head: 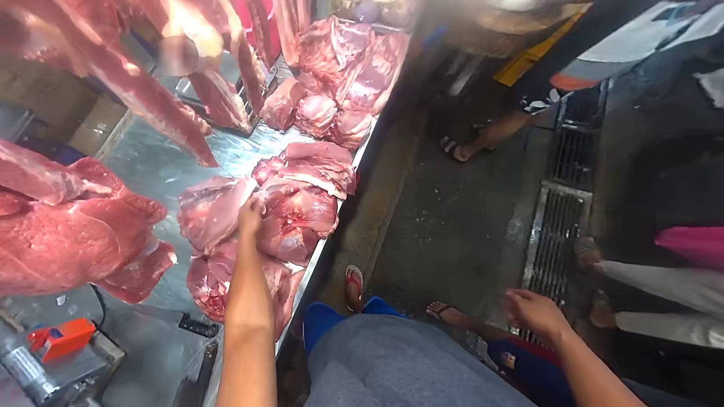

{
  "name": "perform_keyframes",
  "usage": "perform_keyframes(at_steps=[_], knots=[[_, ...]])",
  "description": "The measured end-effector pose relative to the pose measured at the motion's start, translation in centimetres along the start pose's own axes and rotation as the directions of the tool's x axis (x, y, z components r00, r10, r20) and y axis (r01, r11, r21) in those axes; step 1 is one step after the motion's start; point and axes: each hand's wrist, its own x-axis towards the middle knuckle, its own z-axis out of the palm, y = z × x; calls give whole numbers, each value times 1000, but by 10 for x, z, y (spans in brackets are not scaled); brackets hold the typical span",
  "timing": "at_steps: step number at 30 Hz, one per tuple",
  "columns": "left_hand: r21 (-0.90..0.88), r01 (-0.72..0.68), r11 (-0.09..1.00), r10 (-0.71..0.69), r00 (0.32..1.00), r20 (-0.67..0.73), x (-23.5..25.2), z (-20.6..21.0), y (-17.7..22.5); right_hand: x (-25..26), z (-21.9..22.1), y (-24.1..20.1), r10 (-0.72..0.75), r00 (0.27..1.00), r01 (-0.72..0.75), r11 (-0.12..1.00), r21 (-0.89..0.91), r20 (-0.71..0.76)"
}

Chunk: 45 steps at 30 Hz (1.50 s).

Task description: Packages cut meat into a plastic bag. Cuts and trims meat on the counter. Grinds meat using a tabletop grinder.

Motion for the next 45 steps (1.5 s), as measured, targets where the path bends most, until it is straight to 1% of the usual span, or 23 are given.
perform_keyframes(at_steps=[1, 2, 3, 5, 6, 8, 12, 16, 18, 20, 23, 24, 27, 29, 30, 32, 33, 35, 37, 39, 41, 43, 45], knots=[[-320, 13, 947, -27, 999, -39, -6, -4, -4, 5, 1, 5, 7, 1000, -7, 1000, -2, 6], [-601, -7, 799, -33, 998, -56, -16, -10, -6, 10, 6, 10, 23, 999, -23, 1000, -15, 22], [-784, -34, 619, -9, 999, -50, -30, -17, -6, 12, 15, 16, 44, 998, -42, 998, -42, 47], [-929, -73, 362, 52, 997, -58, -65, -30, -8, 9, 40, 24, 69, 991, -53, 989, -137, 114], [-950, -87, 301, 61, 996, -72, -82, -35, -11, 9, 54, 26, 85, 983, -51, 979, -198, 165], [-959, -101, 263, 56, 994, -89, -116, -48, -22, 7, 82, 24, 108, 957, -18, 948, -318, 269], [-940, -120, 320, 47, 993, -111, -174, -82, -50, 4, 132, -23, 33, 917, 154, 891, -427, 398], [-917, -112, 383, -177, 965, -192, -227, -99, -74, 3, 161, -104, -161, 879, 368, 827, -425, 448], [-904, -92, 417, -219, 955, -198, -256, -99, -87, -26, 174, -147, -291, 856, 463, 800, -382, 427], [-896, -66, 440, -222, 959, -179, -283, -94, -98, -86, 193, -181, -417, 802, 560, 776, -292, 428], [-910, -12, 415, -217, 970, -112, -319, -84, -107, -191, 236, -197, -544, 627, 714, 688, -131, 559], [-889, 17, 457, -221, 971, -95, -329, -82, -113, -224, 257, -192, -556, 540, 766, 635, -97, 632], [-628, 152, 763, -228, 973, -41, -344, -76, -129, -289, 319, -162, -515, 280, 916, 396, -65, 810], [-529, 169, 832, -192, 981, 10, -352, -74, -138, -299, 351, -140, -440, 161, 974, 214, -71, 883], [-536, 167, 828, -182, 983, 26, -356, -78, -143, -300, 362, -132, -395, 134, 983, 170, -72, 909], [-555, 207, 806, -228, 973, 31, -364, -93, -150, -293, 368, -117, -376, 163, 978, 183, -100, 912], [-565, 233, 792, -273, 962, 14, -366, -101, -152, -284, 365, -111, -383, 219, 964, 227, -138, 898], [-571, 251, 781, -333, 942, -42, -363, -120, -155, -257, 350, -99, -402, 377, 912, 320, -258, 834], [-513, 202, 834, -292, 951, -101, -353, -141, -150, -228, 328, -87, -423, 518, 842, 404, -357, 744], [-407, 43, 913, -128, 975, -182, -338, -159, -125, -209, 303, -81, -435, 621, 766, 514, -386, 652], [-302, -194, 933, 113, 958, -264, -322, -165, -80, -197, 281, -78, -439, 682, 707, 601, -372, 585], [-247, -462, 852, 374, 866, -332, -308, -158, -28, -186, 265, -76, -442, 709, 677, 646, -354, 550], [-202, -670, 714, 564, 722, -402, -287, -143, 18, -175, 254, -75, -444, 717, 665, 668, -335, 538]])
